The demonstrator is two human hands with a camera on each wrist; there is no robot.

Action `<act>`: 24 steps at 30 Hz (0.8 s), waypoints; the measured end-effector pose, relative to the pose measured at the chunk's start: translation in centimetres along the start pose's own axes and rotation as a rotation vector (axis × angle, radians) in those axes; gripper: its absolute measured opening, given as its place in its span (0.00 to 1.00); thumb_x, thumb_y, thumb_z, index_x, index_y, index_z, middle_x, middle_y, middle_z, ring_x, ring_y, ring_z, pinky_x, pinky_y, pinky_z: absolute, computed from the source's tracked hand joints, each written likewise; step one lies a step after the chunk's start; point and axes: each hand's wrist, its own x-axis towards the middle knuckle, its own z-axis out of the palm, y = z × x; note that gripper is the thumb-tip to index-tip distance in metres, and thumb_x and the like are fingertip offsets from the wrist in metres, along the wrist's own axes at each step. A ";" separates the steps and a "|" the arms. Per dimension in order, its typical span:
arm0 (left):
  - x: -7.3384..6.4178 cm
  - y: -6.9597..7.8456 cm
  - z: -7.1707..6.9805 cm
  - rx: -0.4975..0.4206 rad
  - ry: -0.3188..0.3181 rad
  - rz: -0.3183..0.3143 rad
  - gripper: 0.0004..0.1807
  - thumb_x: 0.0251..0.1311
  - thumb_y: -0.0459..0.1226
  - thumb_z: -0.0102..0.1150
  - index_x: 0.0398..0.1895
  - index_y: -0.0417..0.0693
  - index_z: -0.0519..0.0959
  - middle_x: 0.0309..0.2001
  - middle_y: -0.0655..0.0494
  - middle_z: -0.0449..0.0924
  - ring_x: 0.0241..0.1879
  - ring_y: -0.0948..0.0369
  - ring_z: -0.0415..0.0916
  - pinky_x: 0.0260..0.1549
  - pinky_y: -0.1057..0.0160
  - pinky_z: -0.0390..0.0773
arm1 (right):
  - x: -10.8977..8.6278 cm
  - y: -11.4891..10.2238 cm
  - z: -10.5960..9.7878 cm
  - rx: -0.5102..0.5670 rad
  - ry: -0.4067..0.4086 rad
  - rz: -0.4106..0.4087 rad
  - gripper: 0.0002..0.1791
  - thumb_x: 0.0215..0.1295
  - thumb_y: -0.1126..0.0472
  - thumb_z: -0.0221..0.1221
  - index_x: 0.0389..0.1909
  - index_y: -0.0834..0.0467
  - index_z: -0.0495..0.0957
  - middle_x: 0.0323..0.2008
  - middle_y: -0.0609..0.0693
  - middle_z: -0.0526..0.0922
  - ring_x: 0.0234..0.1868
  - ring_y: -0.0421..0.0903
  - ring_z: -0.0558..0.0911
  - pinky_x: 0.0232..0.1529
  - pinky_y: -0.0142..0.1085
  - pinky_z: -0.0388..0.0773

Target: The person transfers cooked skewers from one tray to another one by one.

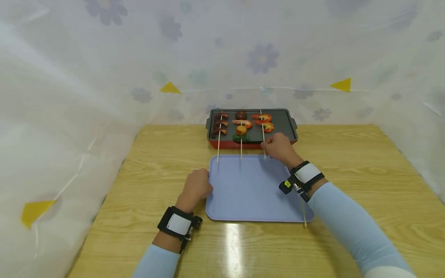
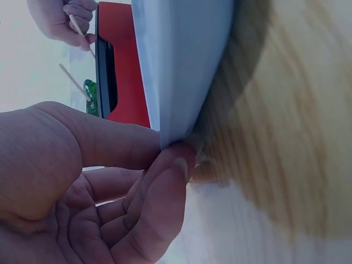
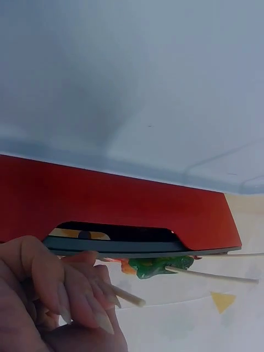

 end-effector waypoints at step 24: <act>0.4 -0.2 0.4 -0.013 -0.019 -0.012 0.14 0.50 0.28 0.58 0.41 0.34 0.83 0.33 0.45 0.82 0.28 0.55 0.73 0.26 0.58 0.78 | -10.0 0.2 -2.9 -0.037 -0.080 -0.042 0.19 0.69 0.57 0.54 0.18 0.59 0.77 0.13 0.49 0.75 0.12 0.45 0.72 0.15 0.36 0.68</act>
